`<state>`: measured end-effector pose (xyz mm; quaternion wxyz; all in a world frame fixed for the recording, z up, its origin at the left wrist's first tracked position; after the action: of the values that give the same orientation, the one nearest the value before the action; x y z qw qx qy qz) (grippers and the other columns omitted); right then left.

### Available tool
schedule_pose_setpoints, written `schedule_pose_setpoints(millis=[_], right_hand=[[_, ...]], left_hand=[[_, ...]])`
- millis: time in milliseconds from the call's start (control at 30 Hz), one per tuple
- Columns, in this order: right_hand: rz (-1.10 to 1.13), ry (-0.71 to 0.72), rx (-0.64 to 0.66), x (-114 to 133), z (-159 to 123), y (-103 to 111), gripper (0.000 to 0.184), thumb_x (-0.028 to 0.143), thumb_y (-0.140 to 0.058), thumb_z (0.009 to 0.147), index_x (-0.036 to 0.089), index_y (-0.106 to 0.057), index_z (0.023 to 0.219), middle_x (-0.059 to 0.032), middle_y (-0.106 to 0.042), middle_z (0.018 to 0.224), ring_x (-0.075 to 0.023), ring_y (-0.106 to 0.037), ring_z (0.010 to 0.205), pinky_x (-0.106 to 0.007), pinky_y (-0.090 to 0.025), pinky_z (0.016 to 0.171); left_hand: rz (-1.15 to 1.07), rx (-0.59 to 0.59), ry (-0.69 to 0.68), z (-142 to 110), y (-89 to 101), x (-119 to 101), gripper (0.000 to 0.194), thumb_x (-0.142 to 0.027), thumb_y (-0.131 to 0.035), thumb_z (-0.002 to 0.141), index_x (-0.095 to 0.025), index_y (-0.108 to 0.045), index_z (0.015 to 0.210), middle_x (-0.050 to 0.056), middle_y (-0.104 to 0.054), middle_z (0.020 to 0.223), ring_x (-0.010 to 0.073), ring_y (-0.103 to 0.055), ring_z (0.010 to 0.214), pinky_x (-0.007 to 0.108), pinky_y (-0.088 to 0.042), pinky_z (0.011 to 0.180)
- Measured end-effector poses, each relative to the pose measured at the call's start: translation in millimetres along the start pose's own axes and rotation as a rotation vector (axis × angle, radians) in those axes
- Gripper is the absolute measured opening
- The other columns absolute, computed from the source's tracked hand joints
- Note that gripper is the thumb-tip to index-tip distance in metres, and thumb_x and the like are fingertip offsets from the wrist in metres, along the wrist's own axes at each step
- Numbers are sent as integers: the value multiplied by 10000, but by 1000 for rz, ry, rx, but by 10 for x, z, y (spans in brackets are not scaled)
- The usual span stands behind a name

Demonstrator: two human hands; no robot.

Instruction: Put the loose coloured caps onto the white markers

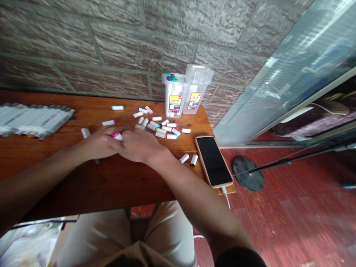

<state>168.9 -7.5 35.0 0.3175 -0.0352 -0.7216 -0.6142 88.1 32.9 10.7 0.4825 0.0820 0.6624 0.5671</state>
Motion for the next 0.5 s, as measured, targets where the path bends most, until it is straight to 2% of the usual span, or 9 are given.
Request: schedule_pose_setpoints(millis=[233, 500], right_hand=[[-7, 6, -2, 1, -5, -3, 891, 788, -199, 894, 80, -706, 1081, -193, -715, 1022, -261, -677, 1012, -356, -431, 928], [-19, -9, 12, 1, -3, -6, 884, 784, -198, 897, 80, -707, 1065, -188, -717, 1014, -246, -671, 1001, -341, -432, 925]], left_hand=[[36, 47, 50, 1, -3, -27, 104, -162, -534, 834, -132, -630, 858, 31, -719, 872, 124, -616, 734, 217, -429, 701], [48, 55, 44, 10, -13, -9, 184, -191, -532, 858, -131, -675, 956, 60, -742, 971, 162, -654, 825, 248, -449, 751]])
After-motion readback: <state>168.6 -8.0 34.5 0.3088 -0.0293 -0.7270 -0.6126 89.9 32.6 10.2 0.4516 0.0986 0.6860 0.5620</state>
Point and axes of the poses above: each hand's wrist, its own z-axis towards the middle knuckle, its own y-axis out of the back of the hand, x = y × z, the point moved 7 cm from there along z, towards the middle knuckle
